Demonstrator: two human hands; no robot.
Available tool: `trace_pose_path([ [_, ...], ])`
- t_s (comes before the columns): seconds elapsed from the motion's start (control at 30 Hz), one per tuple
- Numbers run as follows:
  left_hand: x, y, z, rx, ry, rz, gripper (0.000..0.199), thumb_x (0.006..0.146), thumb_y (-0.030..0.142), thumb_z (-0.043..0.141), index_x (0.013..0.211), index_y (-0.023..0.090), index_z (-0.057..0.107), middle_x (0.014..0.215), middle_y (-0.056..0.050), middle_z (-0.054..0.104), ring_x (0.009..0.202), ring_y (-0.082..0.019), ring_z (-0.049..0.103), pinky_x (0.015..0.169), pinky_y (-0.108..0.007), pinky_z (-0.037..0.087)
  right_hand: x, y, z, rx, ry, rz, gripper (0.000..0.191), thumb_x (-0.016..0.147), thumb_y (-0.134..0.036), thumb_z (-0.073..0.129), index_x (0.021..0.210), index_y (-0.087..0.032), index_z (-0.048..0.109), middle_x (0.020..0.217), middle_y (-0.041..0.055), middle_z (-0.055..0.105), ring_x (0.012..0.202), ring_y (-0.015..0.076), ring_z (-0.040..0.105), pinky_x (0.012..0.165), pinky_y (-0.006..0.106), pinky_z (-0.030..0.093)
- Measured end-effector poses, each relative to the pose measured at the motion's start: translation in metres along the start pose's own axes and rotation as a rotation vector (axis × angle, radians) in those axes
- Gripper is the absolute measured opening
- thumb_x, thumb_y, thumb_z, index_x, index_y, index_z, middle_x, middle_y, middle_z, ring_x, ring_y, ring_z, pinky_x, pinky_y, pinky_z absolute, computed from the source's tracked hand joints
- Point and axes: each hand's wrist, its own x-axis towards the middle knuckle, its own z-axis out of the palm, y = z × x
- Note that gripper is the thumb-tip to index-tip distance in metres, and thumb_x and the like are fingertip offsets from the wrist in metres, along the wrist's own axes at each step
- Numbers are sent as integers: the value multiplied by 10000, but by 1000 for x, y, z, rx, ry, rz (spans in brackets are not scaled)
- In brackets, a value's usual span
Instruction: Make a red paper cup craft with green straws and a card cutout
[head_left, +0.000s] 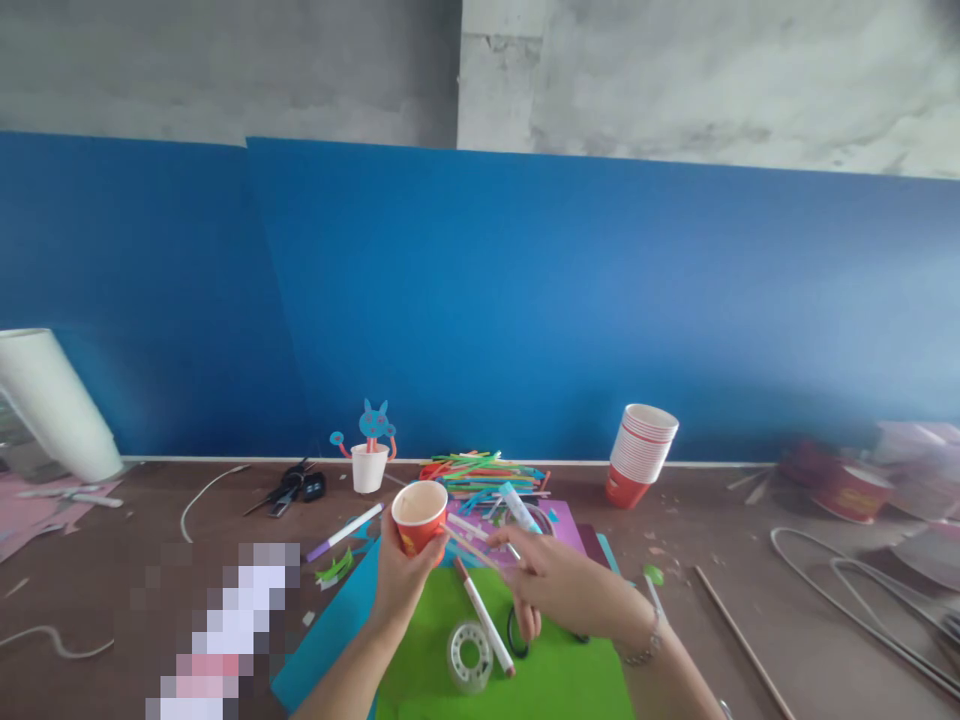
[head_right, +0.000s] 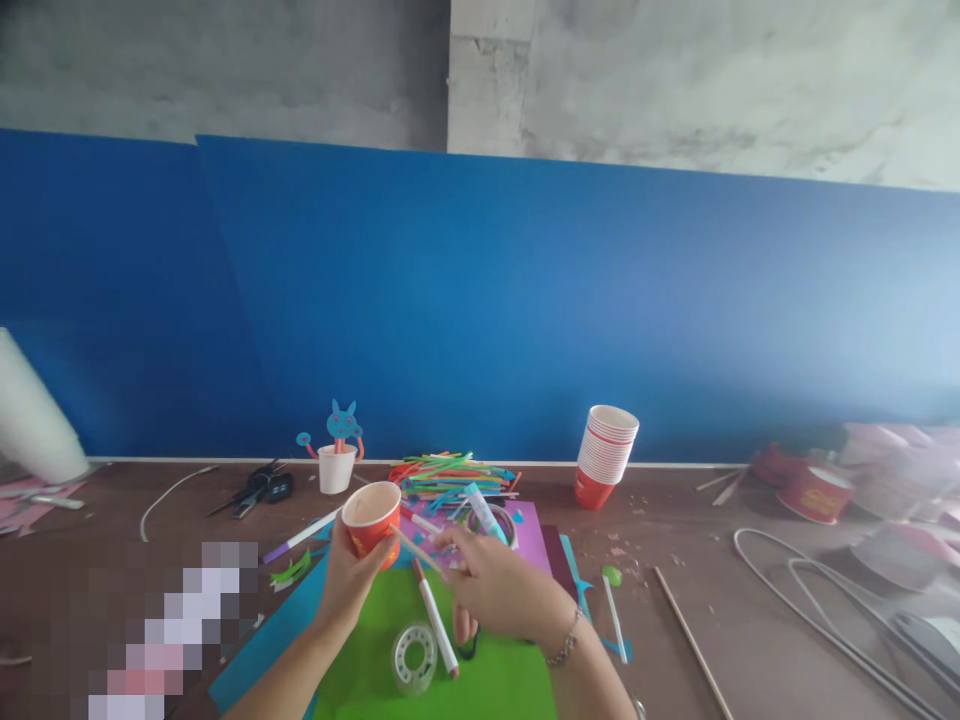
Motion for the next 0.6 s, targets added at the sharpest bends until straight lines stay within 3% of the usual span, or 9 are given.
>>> trace_pose_path([
  [0.17, 0, -3, 0, 7, -15, 23, 566, 642, 349, 743, 1126, 182, 503, 1019, -83, 656, 918, -232, 648, 814, -349, 517, 0, -9, 7, -28, -80, 24, 276, 828, -105, 407, 766, -207, 655, 342, -83, 454, 332, 80, 448, 381, 169, 352],
  [0.33, 0, -3, 1, -31, -16, -29, 581, 614, 340, 749, 1114, 174, 501, 996, -89, 676, 894, -238, 668, 789, -357, 536, 1, -20, 16, -109, -49, 16, 308, 807, -75, 414, 544, -205, 507, 323, -81, 425, 329, 75, 468, 423, 180, 386],
  [0.47, 1, -6, 1, -40, -19, -29, 562, 627, 328, 744, 1109, 170, 501, 1001, -90, 675, 892, -236, 675, 768, -350, 546, 4, -20, 27, -136, 24, -23, 377, 845, -140, 421, 481, -227, 382, 283, -81, 358, 306, 99, 448, 429, 215, 398],
  [0.6, 2, -9, 0, -16, -16, -21, 550, 640, 325, 738, 1113, 173, 504, 1009, -86, 677, 879, -221, 677, 765, -332, 550, 6, -15, 35, -135, 62, -42, 371, 867, -170, 420, 503, -238, 428, 274, -74, 353, 298, 122, 453, 426, 238, 387],
])
